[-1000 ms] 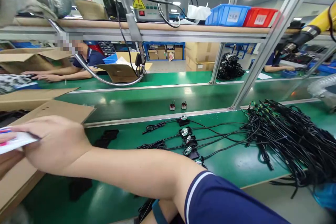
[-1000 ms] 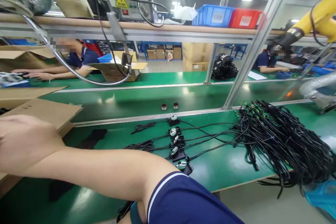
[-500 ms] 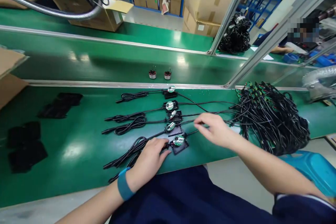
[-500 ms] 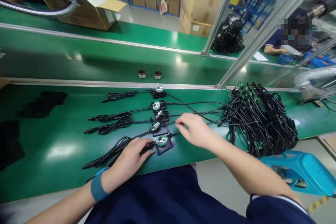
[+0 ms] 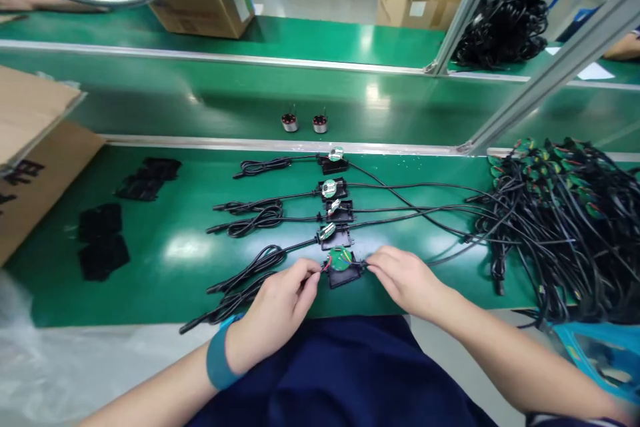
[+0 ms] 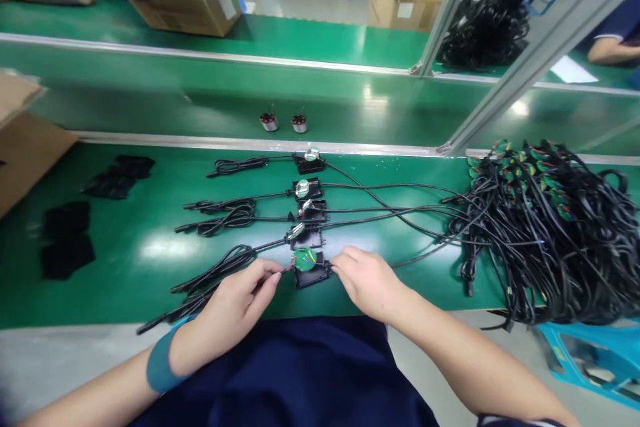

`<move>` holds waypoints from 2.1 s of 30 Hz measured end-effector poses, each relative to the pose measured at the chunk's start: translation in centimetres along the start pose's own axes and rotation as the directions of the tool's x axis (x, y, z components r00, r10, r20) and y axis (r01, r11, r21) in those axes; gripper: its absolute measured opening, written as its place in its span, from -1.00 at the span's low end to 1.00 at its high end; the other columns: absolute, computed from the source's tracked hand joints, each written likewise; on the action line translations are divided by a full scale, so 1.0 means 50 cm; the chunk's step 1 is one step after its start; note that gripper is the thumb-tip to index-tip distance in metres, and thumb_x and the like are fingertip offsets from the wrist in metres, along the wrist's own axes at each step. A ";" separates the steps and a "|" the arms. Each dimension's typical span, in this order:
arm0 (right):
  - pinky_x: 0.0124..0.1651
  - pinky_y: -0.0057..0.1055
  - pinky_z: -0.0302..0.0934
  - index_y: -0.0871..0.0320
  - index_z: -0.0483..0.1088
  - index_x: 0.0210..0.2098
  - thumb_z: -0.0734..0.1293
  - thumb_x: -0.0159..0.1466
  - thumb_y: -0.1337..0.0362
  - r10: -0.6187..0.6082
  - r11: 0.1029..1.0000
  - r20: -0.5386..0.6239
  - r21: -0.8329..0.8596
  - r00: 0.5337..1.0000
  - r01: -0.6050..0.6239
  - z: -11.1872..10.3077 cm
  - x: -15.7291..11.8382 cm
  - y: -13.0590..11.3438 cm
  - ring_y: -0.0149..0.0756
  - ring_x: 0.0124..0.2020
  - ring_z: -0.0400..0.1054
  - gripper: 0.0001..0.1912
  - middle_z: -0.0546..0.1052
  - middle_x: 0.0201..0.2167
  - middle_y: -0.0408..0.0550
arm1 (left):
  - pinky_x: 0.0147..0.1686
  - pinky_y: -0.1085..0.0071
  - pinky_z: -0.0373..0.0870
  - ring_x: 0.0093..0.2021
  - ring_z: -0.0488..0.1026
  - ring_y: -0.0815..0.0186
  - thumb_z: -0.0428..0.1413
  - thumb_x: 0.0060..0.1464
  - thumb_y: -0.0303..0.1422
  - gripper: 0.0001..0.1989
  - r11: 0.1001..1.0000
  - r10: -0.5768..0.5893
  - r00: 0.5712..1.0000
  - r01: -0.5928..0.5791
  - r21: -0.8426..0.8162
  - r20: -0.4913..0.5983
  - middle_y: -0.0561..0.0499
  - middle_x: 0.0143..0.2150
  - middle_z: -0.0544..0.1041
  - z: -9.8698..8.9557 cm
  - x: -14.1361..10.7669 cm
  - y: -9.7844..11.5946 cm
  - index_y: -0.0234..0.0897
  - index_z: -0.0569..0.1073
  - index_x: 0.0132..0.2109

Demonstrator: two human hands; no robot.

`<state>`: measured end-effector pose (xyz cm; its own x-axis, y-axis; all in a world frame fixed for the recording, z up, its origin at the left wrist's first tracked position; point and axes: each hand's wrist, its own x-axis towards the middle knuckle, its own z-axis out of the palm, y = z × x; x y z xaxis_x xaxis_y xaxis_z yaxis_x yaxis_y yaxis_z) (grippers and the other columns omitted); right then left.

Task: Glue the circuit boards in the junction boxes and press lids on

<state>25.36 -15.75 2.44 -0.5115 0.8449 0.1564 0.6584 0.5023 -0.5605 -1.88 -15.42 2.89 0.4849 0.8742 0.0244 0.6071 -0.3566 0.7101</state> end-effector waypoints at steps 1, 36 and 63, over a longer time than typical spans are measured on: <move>-0.22 -0.39 0.30 0.19 0.42 -0.10 0.14 0.45 0.33 0.009 1.000 0.039 0.002 0.999 -0.009 -0.008 -0.006 -0.006 -0.30 -0.29 0.40 -0.77 0.50 -0.29 0.01 | -0.44 0.46 0.29 -0.49 0.36 0.40 -0.06 0.34 -0.30 -0.85 1.000 -0.016 1.000 0.016 -0.004 0.009 0.11 -0.44 0.44 0.001 0.002 0.005 -0.22 0.37 -0.13; -0.31 -0.38 0.23 0.19 0.41 -0.32 0.15 0.42 0.40 0.129 0.987 0.358 -0.140 0.925 -0.083 0.005 0.016 -0.033 -0.30 -0.41 0.37 -0.75 0.47 -0.42 -0.04 | -0.43 0.36 0.27 -0.37 0.56 0.13 0.11 0.25 -0.21 -0.74 0.861 -0.361 0.932 0.323 0.394 0.023 -0.05 -0.37 0.57 0.076 0.060 0.030 -0.27 0.34 -0.03; -0.28 -0.30 0.24 0.19 0.41 -0.34 0.23 0.37 0.30 0.354 0.890 0.240 -0.384 0.904 -0.247 0.026 0.046 -0.084 -0.17 -0.37 0.44 -0.81 0.52 -0.40 0.05 | -0.33 0.32 0.36 -0.25 0.58 0.10 0.11 0.24 -0.32 -0.78 0.919 -0.304 0.952 0.281 0.277 0.041 -0.07 -0.27 0.59 0.080 0.063 0.016 -0.26 0.29 -0.02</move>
<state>20.70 -16.16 4.07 -0.3616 0.8975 -0.2526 0.9240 0.3089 -0.2254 2.66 -14.24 0.74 0.3027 0.9270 -0.2213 0.8687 -0.1729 0.4641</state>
